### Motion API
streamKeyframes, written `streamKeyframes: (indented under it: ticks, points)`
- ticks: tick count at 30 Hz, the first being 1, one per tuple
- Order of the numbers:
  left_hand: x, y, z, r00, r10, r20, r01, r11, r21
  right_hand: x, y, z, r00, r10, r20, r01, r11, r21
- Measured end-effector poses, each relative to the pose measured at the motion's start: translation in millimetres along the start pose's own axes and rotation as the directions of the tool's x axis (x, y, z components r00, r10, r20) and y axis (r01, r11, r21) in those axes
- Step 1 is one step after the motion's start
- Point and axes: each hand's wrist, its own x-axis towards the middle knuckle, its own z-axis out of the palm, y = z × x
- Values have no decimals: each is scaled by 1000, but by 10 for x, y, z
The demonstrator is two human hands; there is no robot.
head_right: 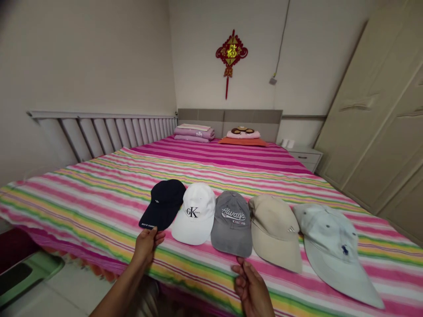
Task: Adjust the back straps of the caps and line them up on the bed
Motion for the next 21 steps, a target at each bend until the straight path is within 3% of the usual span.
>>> streamKeyframes:
  ticks: [15,21]
  points:
    - [39,-24,-127,999,-17,49,13,996,84,15,42,28,998,-58,-9,59,998,39]
    - [69,-34,-132,998,-39,44,34,994,106,-60,-207,-66,986,-63,-156,79,992,98]
